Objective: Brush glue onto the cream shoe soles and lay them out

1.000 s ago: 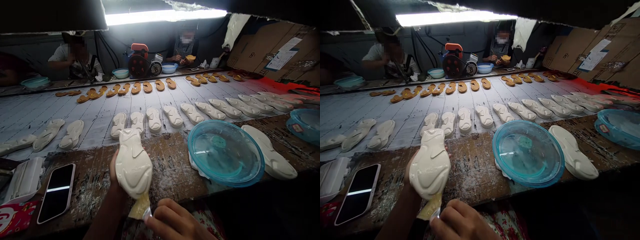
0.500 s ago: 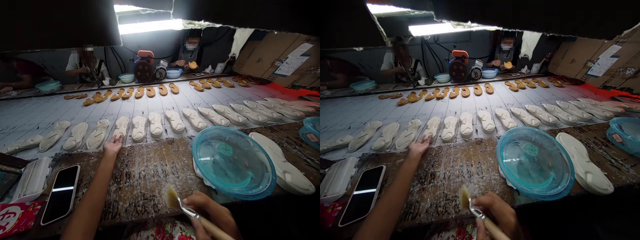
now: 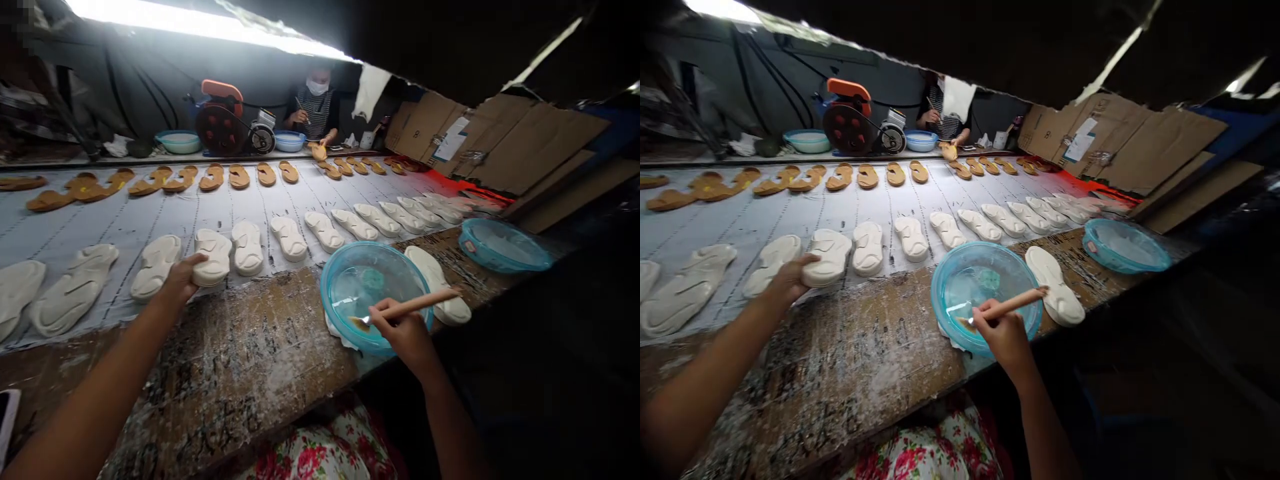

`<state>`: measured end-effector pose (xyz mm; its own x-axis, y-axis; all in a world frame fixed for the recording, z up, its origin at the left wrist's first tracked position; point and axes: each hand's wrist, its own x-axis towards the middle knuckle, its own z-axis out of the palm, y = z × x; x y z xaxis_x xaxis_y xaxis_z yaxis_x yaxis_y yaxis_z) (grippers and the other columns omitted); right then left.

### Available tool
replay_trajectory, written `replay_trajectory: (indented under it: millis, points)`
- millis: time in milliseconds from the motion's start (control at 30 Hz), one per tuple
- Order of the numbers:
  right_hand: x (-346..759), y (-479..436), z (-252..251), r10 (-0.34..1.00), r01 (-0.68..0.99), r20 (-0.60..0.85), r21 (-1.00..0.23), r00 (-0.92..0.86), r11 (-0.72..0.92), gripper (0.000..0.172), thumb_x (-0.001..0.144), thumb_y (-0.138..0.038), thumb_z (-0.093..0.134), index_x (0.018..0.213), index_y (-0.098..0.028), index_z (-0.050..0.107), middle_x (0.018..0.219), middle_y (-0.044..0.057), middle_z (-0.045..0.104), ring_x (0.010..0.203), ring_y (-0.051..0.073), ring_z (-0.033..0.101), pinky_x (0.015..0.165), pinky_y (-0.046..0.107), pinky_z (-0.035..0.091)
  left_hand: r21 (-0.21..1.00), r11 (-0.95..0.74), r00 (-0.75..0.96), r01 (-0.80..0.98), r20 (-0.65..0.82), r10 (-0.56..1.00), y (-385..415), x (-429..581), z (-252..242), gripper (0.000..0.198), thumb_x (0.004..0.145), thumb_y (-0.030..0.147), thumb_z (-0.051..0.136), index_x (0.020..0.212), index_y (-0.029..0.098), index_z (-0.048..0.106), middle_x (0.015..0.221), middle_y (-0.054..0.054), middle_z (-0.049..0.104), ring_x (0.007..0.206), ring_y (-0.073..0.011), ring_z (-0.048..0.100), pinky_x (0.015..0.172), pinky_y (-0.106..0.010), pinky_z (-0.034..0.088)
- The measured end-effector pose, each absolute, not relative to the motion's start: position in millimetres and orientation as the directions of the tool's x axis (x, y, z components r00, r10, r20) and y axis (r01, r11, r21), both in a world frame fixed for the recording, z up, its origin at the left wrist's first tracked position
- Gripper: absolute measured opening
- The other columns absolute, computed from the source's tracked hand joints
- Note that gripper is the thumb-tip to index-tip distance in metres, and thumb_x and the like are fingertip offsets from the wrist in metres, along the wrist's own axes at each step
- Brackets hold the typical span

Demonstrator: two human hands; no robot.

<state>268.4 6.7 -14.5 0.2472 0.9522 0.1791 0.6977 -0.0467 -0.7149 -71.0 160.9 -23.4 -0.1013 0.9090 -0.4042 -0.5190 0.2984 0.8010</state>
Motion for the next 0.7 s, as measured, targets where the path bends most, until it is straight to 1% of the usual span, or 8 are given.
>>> replay_trajectory:
  millis: [133,200,267,367,433,533,633,700]
  points:
    - [265,16,-22,0.977,0.754,0.134,-0.655,0.165,-0.037,0.028,0.077,-0.038,0.057,0.062,-0.014,0.054,0.052,-0.005,0.052,0.051,0.009,0.053,0.055,0.024,0.042,0.760,0.304,0.023,-0.575,-0.357,0.934,100,-60,-10,0.040,0.070,0.004,0.050,0.110,0.009,0.051,0.101,-0.007,0.064,0.091,-0.0240,0.060,0.077,-0.040,0.051]
    - [262,17,-22,0.980,0.762,0.138,-0.647,0.140,-0.018,0.029,0.078,-0.038,0.056,0.062,-0.014,0.053,0.053,-0.006,0.052,0.051,0.009,0.052,0.056,0.025,0.042,0.732,0.299,0.075,-0.612,-0.323,0.944,70,-48,-12,0.049,0.067,0.009,0.045,0.117,0.012,0.048,0.102,-0.009,0.065,0.091,-0.0275,0.060,0.076,-0.046,0.051]
    - [261,14,-19,0.974,0.761,0.173,-0.649,0.147,0.000,0.027,0.078,-0.036,0.054,0.061,-0.015,0.053,0.049,-0.006,0.049,0.049,0.009,0.050,0.054,0.023,0.041,0.660,0.380,0.204,-0.648,-0.330,0.922,47,-33,-17,0.055,0.069,0.015,0.043,0.124,0.014,0.042,0.104,-0.014,0.064,0.090,-0.0304,0.061,0.073,-0.050,0.050]
    - [259,7,-13,0.957,0.740,0.242,-0.671,0.159,0.047,0.027,0.078,-0.032,0.049,0.057,-0.016,0.052,0.046,-0.004,0.048,0.046,0.010,0.049,0.050,0.022,0.036,0.553,0.565,0.357,-0.612,-0.444,0.822,24,-12,-20,0.051,0.078,0.025,0.041,0.127,0.011,0.039,0.095,-0.017,0.067,0.085,-0.0287,0.063,0.073,-0.046,0.050]
    - [253,1,-7,0.947,0.707,0.284,-0.701,0.150,0.098,0.028,0.078,-0.031,0.048,0.055,-0.017,0.051,0.045,-0.003,0.048,0.044,0.010,0.048,0.047,0.021,0.035,0.539,0.662,0.360,-0.521,-0.564,0.743,12,-3,-16,0.049,0.081,0.033,0.042,0.124,0.009,0.043,0.087,-0.014,0.069,0.080,-0.0249,0.064,0.072,-0.038,0.050]
    - [238,-7,4,0.924,0.611,0.366,-0.759,0.114,0.225,0.022,0.080,-0.028,0.048,0.062,-0.017,0.055,0.047,-0.004,0.051,0.042,0.009,0.048,0.044,0.020,0.037,0.592,0.741,0.320,-0.317,-0.668,0.672,-2,2,-4,0.047,0.078,0.042,0.049,0.111,0.010,0.057,0.080,-0.009,0.070,0.072,-0.0208,0.063,0.067,-0.029,0.048]
    - [220,-11,18,0.868,0.487,0.493,-0.774,0.062,0.405,0.011,0.080,-0.024,0.048,0.079,-0.021,0.059,0.065,-0.004,0.061,0.056,0.010,0.057,0.052,0.021,0.044,0.735,0.658,0.311,-0.162,-0.595,0.741,-14,0,10,0.036,0.072,0.044,0.057,0.092,0.016,0.067,0.078,-0.004,0.070,0.071,-0.0195,0.059,0.069,-0.026,0.044]
    - [210,-10,27,0.792,0.415,0.610,-0.730,0.037,0.543,0.016,0.077,-0.018,0.048,0.087,-0.024,0.060,0.072,-0.003,0.061,0.062,0.011,0.057,0.057,0.024,0.046,0.813,0.574,0.326,-0.101,-0.518,0.791,-18,-2,19,0.034,0.070,0.045,0.058,0.090,0.019,0.068,0.075,-0.002,0.069,0.072,-0.0196,0.058,0.071,-0.026,0.041]
